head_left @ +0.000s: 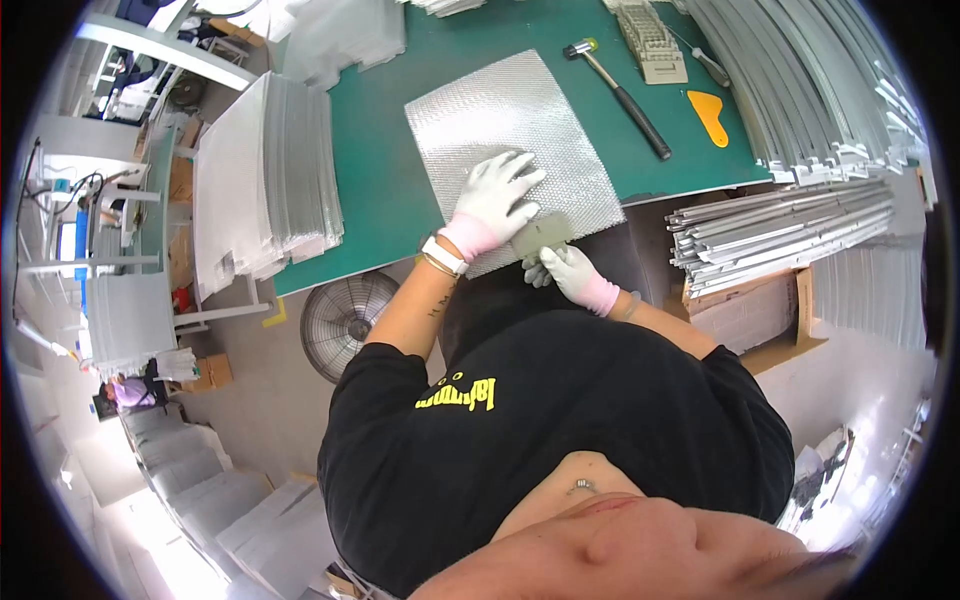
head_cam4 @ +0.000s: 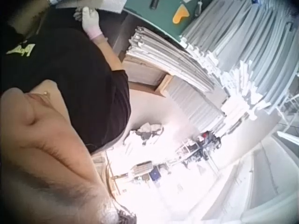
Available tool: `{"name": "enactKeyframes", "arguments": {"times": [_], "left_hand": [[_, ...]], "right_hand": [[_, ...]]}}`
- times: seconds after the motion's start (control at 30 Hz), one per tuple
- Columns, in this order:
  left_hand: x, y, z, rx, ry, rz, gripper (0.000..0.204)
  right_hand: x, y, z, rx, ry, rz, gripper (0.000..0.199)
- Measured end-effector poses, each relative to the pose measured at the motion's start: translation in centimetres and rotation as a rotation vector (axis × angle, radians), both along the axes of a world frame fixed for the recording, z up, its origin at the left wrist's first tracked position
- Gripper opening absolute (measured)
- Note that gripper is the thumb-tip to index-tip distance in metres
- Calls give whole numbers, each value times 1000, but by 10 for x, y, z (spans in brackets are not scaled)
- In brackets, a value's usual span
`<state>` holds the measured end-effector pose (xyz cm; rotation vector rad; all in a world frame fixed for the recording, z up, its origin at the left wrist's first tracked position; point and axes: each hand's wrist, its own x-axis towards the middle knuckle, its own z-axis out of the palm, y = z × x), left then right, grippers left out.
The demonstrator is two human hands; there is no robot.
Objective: Assembling metal mesh filters by attaching a plastic handle component and securing it using a power drill and hammer.
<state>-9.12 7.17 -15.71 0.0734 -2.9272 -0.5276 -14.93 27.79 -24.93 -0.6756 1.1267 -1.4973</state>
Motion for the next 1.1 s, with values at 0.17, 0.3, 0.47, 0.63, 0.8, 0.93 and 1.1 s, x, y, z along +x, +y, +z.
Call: {"name": "enactKeyframes", "arguments": {"times": [0.17,0.3,0.47,0.63,0.8,0.93,1.1], "left_hand": [[-11,-44,14,-213,-77,-26,51],[-14,-43,24,-441,9,49,48],[21,32,24,85,349,-112,36],[37,81,-38,472,77,-497,32],[44,85,-75,652,-59,-478,31],[46,82,-72,664,-96,-376,31],[36,82,-87,781,-162,-295,32]], "right_hand": [[-33,-14,47,237,203,343,39],[-97,45,28,663,1323,-44,29],[-188,178,-17,902,1731,-138,15],[-198,193,-29,780,1682,42,21],[-208,181,-10,921,1667,164,22],[-219,191,-16,781,1833,368,20],[-174,150,47,-50,1777,-49,20]]}}
